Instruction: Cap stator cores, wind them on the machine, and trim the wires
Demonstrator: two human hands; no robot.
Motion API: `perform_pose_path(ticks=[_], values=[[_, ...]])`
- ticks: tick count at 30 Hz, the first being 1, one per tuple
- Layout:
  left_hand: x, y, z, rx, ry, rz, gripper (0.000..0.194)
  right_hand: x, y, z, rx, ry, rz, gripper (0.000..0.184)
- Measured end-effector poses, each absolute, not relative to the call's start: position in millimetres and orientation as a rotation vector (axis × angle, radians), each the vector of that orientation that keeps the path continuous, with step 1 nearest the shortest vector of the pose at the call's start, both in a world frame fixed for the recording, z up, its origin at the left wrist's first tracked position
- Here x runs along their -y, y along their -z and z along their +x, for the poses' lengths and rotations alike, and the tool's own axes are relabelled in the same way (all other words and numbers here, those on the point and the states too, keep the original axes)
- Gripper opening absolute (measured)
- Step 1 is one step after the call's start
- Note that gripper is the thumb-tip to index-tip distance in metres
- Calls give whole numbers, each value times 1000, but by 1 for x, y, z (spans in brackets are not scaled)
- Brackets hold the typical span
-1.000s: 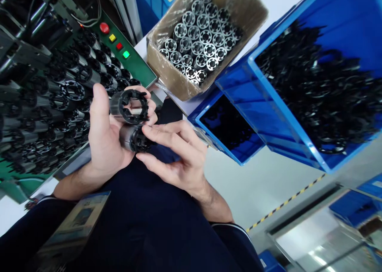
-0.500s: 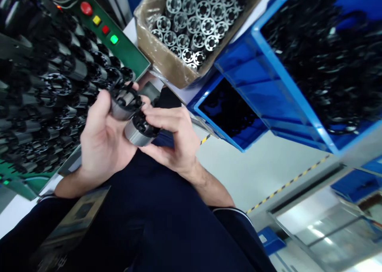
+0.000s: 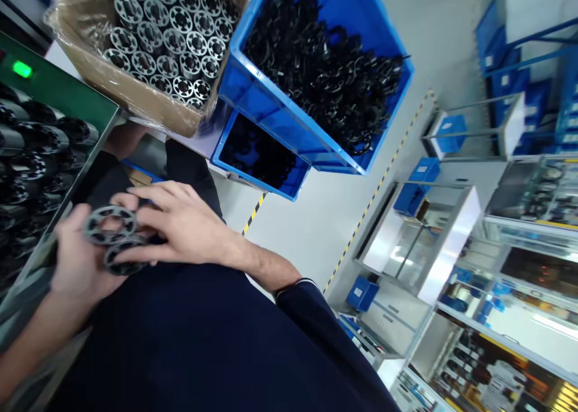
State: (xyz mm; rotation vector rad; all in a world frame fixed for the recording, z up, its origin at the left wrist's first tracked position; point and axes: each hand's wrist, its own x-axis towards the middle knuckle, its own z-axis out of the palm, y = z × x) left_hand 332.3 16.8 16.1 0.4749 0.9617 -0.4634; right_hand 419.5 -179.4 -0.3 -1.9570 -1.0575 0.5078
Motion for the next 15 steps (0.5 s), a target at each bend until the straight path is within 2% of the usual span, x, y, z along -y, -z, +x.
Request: perform_pose_path(ticks=[3,7,12,15], values=[[1,-2,338,-1067,584,515,45,232,23,447,831,-571,-2152,42],[3,13,338,-1182,541,467,48,310,53,490,79,-704,-2912,36],[-14,23,341,-1281,353,498,54,356,81,511,-214,-869,-3125,66],[-24,22,341,-1302,391,491,54,362,88,514,-184,-990,-3170,72]])
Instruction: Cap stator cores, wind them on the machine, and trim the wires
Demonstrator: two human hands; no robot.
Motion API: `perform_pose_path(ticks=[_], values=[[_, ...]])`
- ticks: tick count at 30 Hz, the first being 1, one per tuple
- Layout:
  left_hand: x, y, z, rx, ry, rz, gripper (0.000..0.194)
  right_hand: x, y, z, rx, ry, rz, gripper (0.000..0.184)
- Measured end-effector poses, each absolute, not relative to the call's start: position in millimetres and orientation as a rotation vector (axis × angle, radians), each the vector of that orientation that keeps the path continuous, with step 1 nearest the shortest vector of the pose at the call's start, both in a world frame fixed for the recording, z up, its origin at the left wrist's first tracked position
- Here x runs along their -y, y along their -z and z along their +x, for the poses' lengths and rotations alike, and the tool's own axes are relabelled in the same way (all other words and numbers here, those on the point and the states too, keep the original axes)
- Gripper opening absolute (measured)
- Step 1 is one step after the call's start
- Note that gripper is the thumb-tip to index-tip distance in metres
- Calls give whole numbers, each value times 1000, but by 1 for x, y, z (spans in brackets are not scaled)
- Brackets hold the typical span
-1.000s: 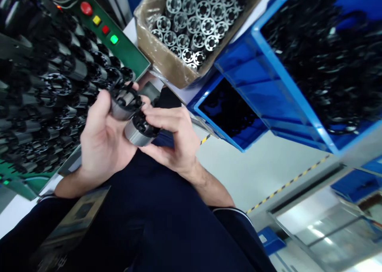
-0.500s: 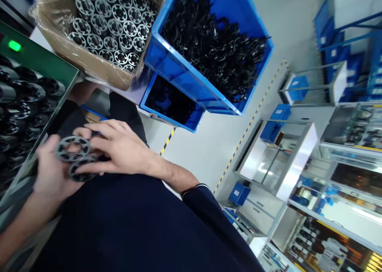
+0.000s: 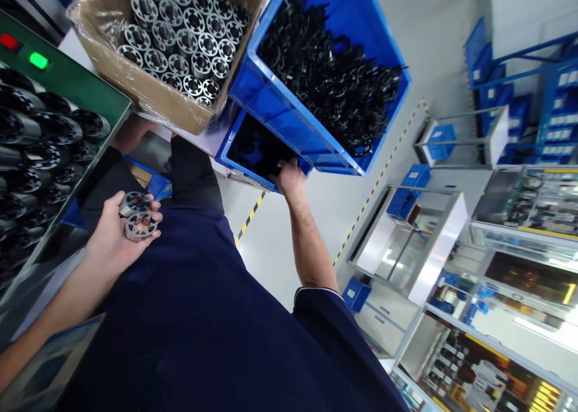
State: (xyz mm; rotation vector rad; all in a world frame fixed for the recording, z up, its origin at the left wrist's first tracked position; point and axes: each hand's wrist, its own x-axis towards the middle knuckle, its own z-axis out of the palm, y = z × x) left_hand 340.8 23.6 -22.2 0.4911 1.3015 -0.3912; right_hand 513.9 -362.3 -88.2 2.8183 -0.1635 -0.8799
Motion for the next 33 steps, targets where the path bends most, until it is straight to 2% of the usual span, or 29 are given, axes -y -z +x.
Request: perform_pose_path(ticks=[9,17,21,33], values=[[-28,32,311,-1157,422,384,53,376,98,525,6,1043,2578,56],[-40,37,305,-1178,339,369,51,383,92,524,-239,1027,2574,73],[-54,42,304,-1169,297,377,50,394,80,522,-394,1067,2573,75],[-52,45,308,-1145,269,373,48,394,87,526,-498,997,2621,53]])
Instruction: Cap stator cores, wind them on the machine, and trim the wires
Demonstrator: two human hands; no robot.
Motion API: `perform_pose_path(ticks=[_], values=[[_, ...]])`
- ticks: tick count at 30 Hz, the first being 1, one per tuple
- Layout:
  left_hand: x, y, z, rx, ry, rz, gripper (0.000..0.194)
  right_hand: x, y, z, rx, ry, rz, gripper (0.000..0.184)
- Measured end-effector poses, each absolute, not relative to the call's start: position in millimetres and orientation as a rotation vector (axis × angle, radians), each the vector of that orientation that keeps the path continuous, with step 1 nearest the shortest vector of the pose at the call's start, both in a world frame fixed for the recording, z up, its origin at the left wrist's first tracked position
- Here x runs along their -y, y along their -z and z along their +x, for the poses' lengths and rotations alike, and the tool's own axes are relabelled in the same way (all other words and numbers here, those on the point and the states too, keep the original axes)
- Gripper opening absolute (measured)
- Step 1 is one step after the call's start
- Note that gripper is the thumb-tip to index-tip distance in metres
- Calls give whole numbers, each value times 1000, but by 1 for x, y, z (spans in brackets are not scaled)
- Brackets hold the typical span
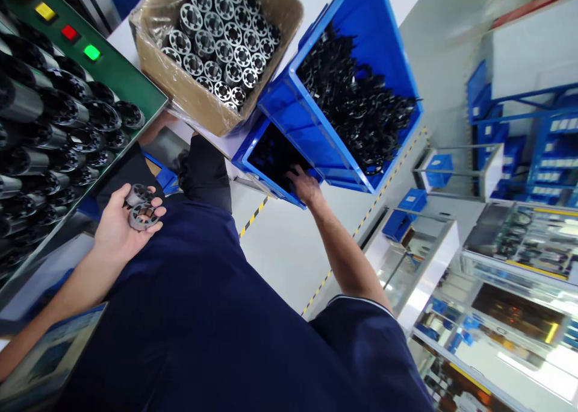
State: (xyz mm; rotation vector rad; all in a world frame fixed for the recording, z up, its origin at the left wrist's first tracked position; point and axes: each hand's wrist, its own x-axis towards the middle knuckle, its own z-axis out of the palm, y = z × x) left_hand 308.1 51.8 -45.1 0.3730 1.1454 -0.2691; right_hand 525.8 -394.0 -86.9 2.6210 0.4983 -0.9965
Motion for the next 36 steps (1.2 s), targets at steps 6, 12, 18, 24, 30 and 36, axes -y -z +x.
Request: perform_pose_path(ticks=[6,12,18,24,30,36], values=[[-41,41,310,-1147,290,405,44,387,89,528,-404,837,2821,46],[-35,41,312,-1116,275,481,38,378,93,526,-310,690,3073,51],[-23,29,313,-977,233,623,41,363,94,520,-115,439,3244,50],[-6,22,317,-727,164,804,37,338,87,510,-242,321,3376,52],[6,11,336,-515,84,846,50,278,62,481,-390,156,3976,42],[17,-9,346,-425,67,836,56,212,1,426,-929,418,4195,32]])
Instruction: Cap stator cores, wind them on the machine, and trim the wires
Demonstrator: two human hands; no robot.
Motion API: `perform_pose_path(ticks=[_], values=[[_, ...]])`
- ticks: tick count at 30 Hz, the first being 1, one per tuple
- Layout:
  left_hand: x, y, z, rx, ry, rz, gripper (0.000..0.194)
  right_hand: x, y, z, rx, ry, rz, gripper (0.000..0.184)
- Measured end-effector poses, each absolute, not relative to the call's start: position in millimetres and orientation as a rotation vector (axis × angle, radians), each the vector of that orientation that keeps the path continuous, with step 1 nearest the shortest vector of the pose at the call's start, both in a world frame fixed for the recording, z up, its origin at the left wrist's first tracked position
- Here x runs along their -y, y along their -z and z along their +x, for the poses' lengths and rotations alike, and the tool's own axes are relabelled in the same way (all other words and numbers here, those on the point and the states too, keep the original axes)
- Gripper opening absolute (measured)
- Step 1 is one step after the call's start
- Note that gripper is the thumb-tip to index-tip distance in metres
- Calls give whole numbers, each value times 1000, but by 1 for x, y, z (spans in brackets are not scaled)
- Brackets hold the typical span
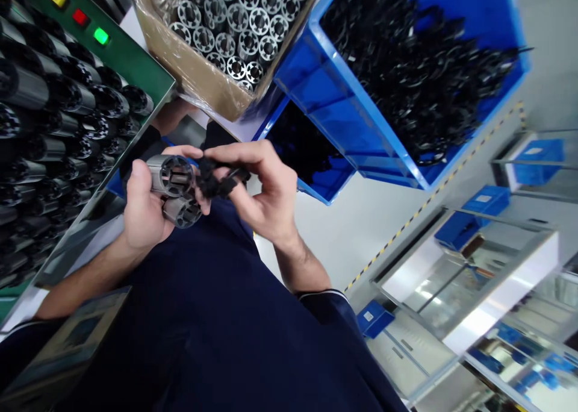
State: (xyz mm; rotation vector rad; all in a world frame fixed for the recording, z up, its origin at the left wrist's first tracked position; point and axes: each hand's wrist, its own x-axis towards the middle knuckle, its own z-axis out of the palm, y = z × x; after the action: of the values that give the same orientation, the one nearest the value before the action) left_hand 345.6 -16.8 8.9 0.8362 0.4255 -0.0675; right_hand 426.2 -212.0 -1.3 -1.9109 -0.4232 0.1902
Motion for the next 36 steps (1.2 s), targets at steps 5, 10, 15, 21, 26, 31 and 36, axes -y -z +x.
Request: perform_pose_path(ticks=[5,10,15,21,26,31,36], values=[[17,-25,337,-464,74,897,67,193,-13,408,664,-421,-1973,68],[10,-31,333,-440,76,949,69,192,-12,406,628,-319,-1974,60],[6,-31,337,-374,20,1030,68,194,-13,401,498,-285,-1891,47],[6,-28,327,-486,27,944,54,191,-5,403,551,-349,-1819,34],[5,-14,321,-476,134,809,60,182,-19,412,554,-296,-1802,24],[8,-2,331,-421,69,790,55,181,-32,422,611,-140,-1796,16],[10,-2,334,-485,-51,878,42,185,-26,422,768,-223,-1675,25]])
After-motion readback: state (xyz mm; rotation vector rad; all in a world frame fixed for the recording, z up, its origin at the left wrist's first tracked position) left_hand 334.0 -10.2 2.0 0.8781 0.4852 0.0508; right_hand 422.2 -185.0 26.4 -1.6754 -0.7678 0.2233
